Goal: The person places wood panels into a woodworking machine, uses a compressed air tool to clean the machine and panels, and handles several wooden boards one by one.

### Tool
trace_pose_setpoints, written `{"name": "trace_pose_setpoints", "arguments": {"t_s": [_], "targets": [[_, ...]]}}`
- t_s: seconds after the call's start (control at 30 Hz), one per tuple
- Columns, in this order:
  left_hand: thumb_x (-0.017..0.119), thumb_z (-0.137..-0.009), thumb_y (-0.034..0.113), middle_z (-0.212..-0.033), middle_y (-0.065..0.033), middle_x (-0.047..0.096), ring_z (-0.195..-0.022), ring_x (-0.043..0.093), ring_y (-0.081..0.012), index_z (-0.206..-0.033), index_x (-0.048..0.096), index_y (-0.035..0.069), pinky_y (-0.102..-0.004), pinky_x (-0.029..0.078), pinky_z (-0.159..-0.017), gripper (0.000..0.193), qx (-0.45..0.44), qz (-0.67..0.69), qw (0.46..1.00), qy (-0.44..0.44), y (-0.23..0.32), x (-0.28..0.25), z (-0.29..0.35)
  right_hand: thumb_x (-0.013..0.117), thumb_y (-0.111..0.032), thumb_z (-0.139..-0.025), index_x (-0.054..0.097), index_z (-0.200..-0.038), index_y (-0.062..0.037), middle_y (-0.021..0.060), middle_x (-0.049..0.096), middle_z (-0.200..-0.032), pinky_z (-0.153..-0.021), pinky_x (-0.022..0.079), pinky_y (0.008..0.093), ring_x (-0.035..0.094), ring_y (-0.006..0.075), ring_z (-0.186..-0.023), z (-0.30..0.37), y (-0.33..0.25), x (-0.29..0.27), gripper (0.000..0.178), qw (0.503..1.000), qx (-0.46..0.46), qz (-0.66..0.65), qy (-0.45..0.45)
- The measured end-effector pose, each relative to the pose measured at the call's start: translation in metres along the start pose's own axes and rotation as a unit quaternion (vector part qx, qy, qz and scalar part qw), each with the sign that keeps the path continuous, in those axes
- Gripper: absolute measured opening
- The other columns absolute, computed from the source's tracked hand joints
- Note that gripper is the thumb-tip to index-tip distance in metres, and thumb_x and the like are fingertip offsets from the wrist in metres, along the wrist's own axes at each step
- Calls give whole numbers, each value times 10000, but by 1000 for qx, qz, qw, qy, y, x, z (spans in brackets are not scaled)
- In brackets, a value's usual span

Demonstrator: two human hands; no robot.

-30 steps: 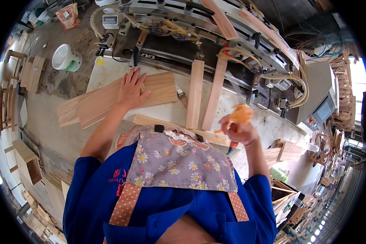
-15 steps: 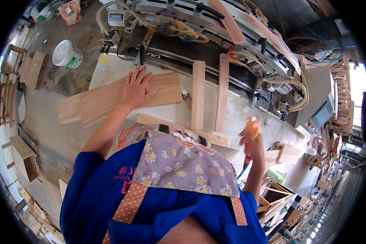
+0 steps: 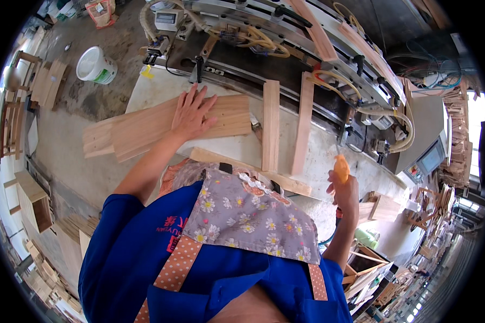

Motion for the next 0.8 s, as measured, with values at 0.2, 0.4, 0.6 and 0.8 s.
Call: {"name": "trace_pose_setpoints", "arguments": {"t_s": [0.2,0.4,0.6,0.8], "targets": [[575,-823,416,-1440,-115,331,-1378,199,-324,-1348,441,194,-523,179,-1098,585,7,7,1000,-10,2,-2,-1,553,-235,-870,648,-861,9,62,604,-567,-341,362,248,475,108,-378,1,0,15,262,989,-36,-4,-142],[551,-848,349,-1412,-141,375,-1356,272,-310,-1308,464,68,-460,222,-1102,546,34,46,998,36,-7,6,0,551,-209,-840,653,-881,-14,54,611,-574,-348,359,237,486,95,-402,14,-18,16,224,972,-45,82,-214],[516,-875,315,-1396,-157,399,-1357,277,-307,-1273,482,11,-437,223,-1108,502,46,51,997,33,-5,1,4,575,-278,-841,654,-852,10,47,594,-563,-354,354,250,481,94,-401,5,-39,28,299,973,-77,74,-206],[489,-889,330,-1390,-141,409,-1355,281,-284,-1262,496,11,-418,194,-1128,490,60,34,997,36,-14,15,5,630,-243,-813,659,-822,31,65,620,-621,-488,424,305,543,121,-538,16,-99,66,275,943,-129,130,-276]]}}
Point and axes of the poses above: each hand's wrist, its own z-axis away from the middle knuckle, its own x-axis out of the palm, y = z × x, the point moved 2 cm from there along -z, towards the middle knuckle
